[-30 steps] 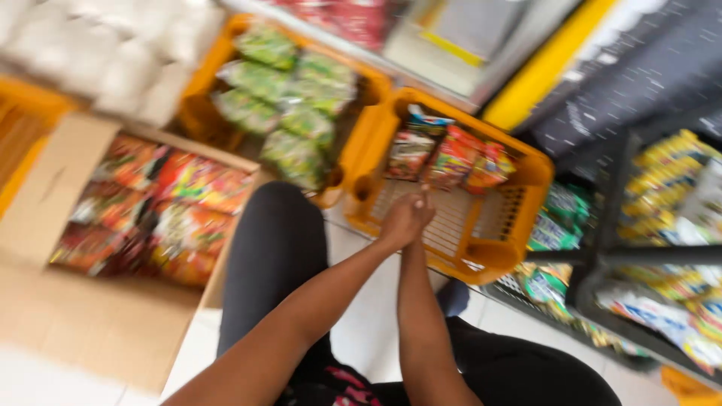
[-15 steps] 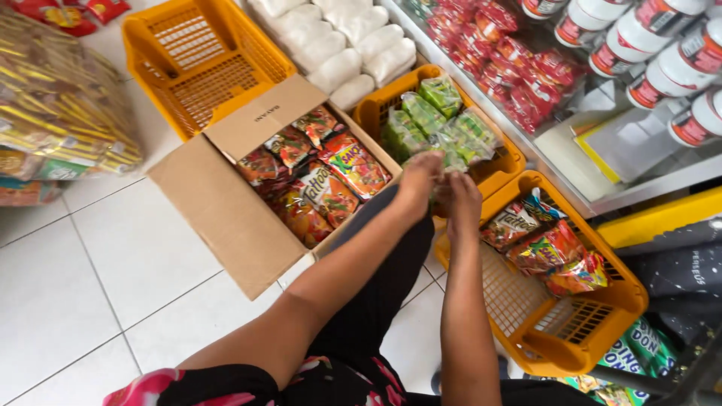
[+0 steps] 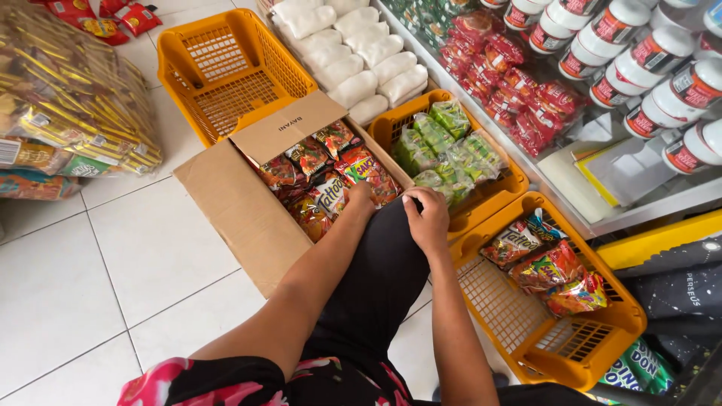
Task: Transferring snack packets from a cardboard box into yellow plastic crates on a store shelf.
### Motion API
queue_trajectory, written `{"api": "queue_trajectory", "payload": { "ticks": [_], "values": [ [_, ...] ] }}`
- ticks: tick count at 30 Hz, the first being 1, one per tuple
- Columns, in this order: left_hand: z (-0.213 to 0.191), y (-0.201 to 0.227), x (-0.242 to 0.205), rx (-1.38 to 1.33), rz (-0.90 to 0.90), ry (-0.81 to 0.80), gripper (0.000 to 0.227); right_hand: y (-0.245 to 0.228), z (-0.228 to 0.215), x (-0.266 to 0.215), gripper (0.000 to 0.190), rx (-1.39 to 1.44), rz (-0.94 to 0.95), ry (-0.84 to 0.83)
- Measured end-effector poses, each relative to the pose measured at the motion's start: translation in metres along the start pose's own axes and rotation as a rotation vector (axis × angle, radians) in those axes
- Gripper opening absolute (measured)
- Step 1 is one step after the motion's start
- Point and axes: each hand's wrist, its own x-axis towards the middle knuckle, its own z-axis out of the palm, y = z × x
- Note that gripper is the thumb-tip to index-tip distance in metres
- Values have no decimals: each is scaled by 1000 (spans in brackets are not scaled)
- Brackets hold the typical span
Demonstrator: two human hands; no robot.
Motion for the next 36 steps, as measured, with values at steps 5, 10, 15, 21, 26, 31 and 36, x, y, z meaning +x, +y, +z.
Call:
{"api": "queue_trajectory", "payload": {
  "ticks": [5, 10, 15, 21, 26, 31, 36],
  "values": [
    [-67, -30, 106, 237, -82, 80, 17, 7, 6, 8, 10, -69, 0, -32],
    [-22, -45, 104, 158, 76, 46, 23, 18, 13, 12, 12, -72, 6, -34],
    [28, -6, 10, 706, 399, -61, 36, 40, 13, 14, 29, 241, 245, 14],
    [113, 18, -73, 633, 531, -757, 42, 71, -23, 8, 46, 326, 228, 300],
    [161, 4, -105, 776, 418, -869, 41, 106, -73, -12, 33, 644, 476, 324],
    [181, -65, -115, 888, 402, -903, 34, 128, -118, -54, 41, 617, 636, 384],
    [189, -125, -120, 1100, 380, -945, 35, 150, -156, -100, 30, 625, 702, 367]
  ]
}}
